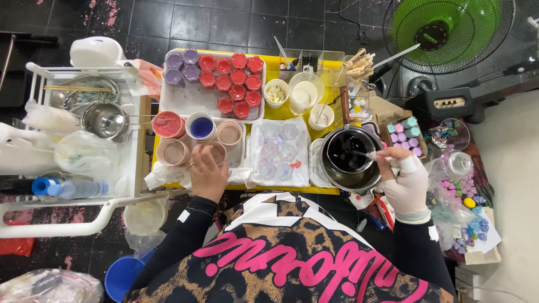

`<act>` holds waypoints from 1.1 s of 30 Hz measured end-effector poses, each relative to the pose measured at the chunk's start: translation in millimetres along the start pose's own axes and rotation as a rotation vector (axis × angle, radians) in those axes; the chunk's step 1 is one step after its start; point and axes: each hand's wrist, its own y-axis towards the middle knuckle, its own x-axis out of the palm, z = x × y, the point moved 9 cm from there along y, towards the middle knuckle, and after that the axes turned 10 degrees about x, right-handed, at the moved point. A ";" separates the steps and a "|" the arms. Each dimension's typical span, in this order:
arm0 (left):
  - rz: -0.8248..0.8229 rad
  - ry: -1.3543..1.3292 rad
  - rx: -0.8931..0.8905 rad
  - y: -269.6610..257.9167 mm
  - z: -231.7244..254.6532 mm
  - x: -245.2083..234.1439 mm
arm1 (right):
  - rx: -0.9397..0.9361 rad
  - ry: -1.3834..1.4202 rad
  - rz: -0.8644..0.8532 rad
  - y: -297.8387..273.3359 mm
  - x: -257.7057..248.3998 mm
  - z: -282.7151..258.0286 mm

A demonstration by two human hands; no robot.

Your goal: Preparing materials and cleaning containers for making candles.

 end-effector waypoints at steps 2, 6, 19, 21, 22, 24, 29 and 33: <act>-0.043 -0.050 -0.038 -1.7 0.5 4.1 | 0.091 0.136 -0.038 -5.2 4.9 16.5; -0.094 -0.145 -0.119 -4.3 -2.6 11.4 | -0.015 0.228 -0.124 -8.9 27.9 4.1; 0.062 -0.300 0.225 70.7 89.0 -75.7 | 0.161 0.288 -0.062 -19.4 -0.7 43.4; 0.032 -0.272 0.439 94.8 130.4 -72.0 | -0.111 0.167 -0.140 -22.8 7.4 -0.4; 0.031 -0.280 0.452 110.1 142.4 -66.4 | -0.106 0.163 -0.126 -21.7 9.1 -3.8; 0.002 -0.262 0.832 122.9 195.1 -57.8 | -0.188 0.029 -0.107 -23.2 15.8 -17.8; 0.114 -0.090 1.208 173.3 273.2 -16.0 | -0.094 0.085 -0.082 -21.0 7.7 -12.2; 0.054 0.057 1.459 195.4 311.8 26.2 | -0.016 0.095 -0.007 -30.3 -9.1 -0.1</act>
